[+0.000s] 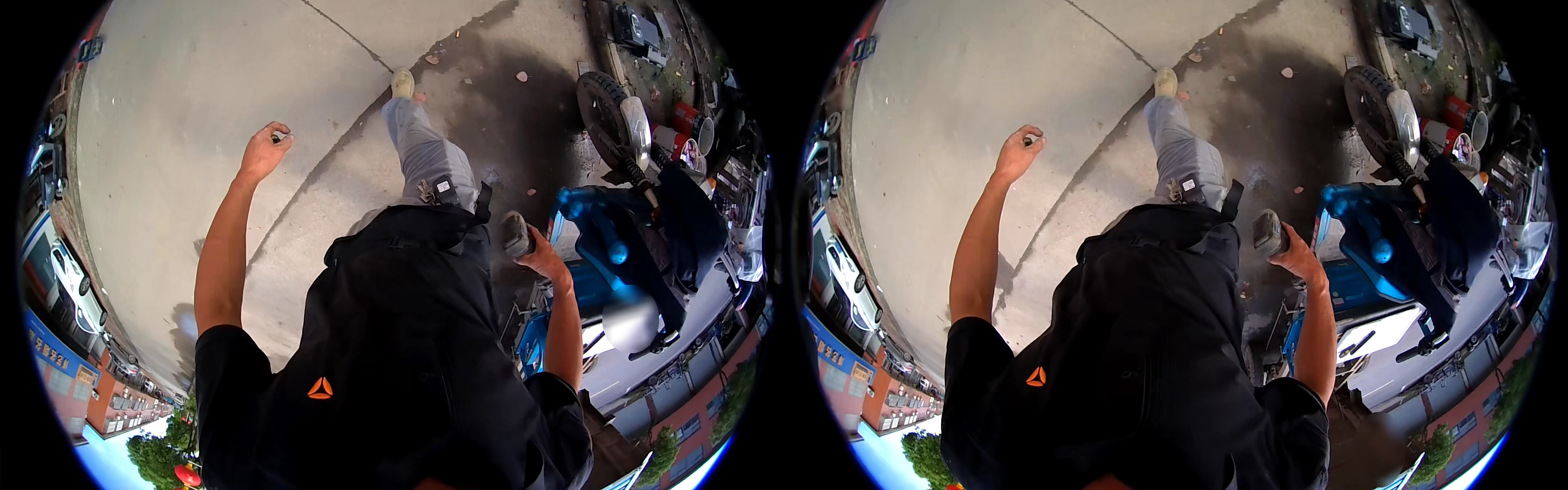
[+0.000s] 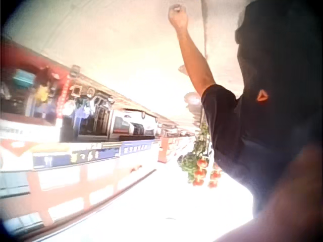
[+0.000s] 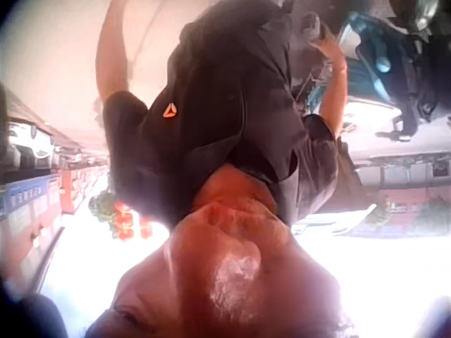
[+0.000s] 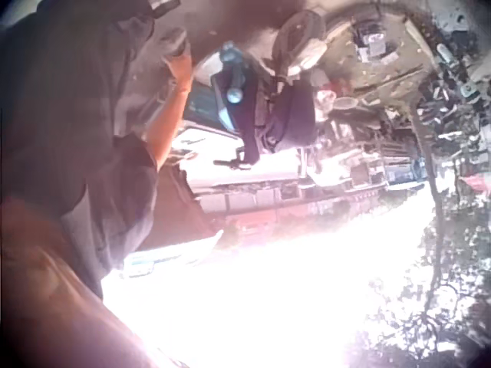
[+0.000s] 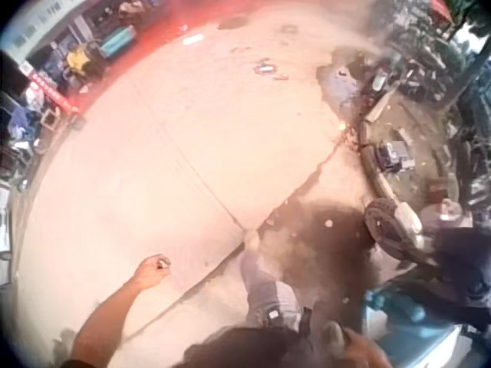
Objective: The person retrieves a cordless impact wrench and walks to a teal three-wheeled vehicle. They use the wrench to remove the lug nuts from the rear wheel, take off the tire, and roll it aside. The person then lifts a replacement tire onto the hub, hand-tightens the lug nuts, and uses the impact wrench to secure them. Finally, they remove the jack from under the vehicle.
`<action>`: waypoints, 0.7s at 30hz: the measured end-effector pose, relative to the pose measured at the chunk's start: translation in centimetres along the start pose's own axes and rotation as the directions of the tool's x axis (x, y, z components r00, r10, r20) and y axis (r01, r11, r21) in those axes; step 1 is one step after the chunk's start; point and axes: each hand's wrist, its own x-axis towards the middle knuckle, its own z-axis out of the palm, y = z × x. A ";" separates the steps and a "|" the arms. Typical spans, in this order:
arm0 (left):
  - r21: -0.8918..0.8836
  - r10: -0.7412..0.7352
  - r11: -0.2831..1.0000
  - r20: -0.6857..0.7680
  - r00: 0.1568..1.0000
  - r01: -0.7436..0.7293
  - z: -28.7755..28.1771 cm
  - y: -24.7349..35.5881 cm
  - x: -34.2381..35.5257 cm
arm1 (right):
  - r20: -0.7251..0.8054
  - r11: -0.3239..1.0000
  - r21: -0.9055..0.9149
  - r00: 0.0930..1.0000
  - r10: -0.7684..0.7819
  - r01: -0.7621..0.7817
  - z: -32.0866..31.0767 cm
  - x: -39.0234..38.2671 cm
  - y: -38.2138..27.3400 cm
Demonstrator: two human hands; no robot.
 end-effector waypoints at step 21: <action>-0.126 -0.341 0.925 0.135 0.930 0.358 -47.0 10.7 63.5 | -0.504 0.985 -0.110 0.861 0.061 -0.134 -46.7 49.2 -72.6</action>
